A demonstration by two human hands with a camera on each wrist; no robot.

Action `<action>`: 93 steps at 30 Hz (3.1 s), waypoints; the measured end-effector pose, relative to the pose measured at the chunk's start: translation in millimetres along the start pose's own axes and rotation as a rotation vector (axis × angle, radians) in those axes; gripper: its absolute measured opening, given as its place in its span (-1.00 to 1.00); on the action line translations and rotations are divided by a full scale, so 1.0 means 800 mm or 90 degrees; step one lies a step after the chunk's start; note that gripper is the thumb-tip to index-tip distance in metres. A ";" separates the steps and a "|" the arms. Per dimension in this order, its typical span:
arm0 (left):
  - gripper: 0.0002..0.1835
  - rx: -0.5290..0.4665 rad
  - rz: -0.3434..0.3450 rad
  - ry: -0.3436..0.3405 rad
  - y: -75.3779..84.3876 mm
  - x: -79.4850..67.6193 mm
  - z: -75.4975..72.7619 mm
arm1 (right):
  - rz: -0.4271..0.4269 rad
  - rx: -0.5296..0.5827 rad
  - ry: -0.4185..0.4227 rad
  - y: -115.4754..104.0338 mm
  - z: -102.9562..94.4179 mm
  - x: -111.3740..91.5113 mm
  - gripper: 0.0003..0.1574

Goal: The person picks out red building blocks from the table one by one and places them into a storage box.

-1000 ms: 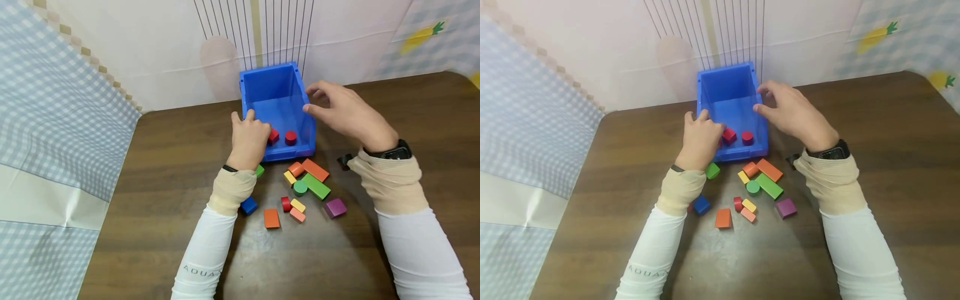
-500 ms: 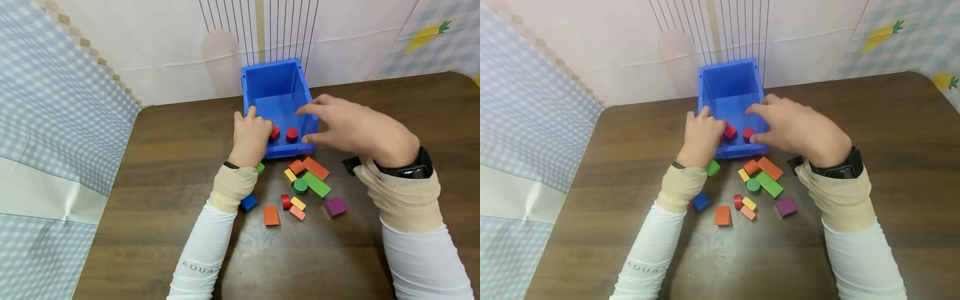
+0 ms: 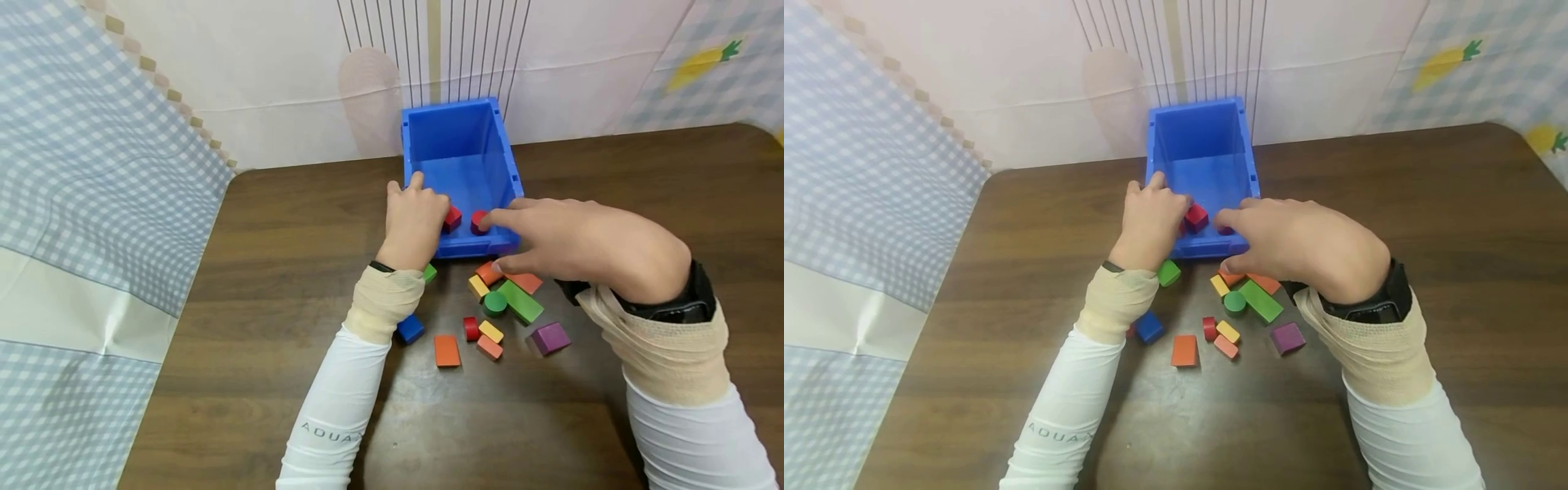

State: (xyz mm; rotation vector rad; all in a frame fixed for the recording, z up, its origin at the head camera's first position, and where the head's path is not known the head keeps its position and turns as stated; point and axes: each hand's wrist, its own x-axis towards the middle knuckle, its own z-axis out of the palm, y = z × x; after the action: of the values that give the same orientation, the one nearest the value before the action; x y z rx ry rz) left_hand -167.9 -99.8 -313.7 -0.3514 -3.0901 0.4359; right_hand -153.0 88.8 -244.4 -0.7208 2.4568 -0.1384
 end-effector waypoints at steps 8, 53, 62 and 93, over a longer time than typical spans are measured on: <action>-0.67 -0.004 0.014 0.001 -0.002 -0.001 -0.001 | 0.007 0.009 0.002 0.001 0.003 -0.002 -0.08; 0.00 -0.999 -0.070 0.093 -0.058 0.008 0.056 | -0.016 -0.016 -0.038 -0.022 0.012 0.014 -0.09; -0.12 -1.071 -0.061 0.071 -0.052 0.012 0.062 | -0.009 -0.018 -0.032 -0.014 0.012 0.014 -0.02; -0.16 -1.075 -0.053 0.068 -0.050 0.014 0.051 | -0.036 -0.064 -0.031 -0.049 0.021 0.013 -0.06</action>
State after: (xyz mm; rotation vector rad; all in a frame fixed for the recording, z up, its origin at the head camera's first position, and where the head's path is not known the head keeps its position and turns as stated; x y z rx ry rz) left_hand -188.4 -145.6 -342.2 -0.1436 -2.4356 -2.0779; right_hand -132.5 50.9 -254.0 -0.8273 2.4119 -0.0196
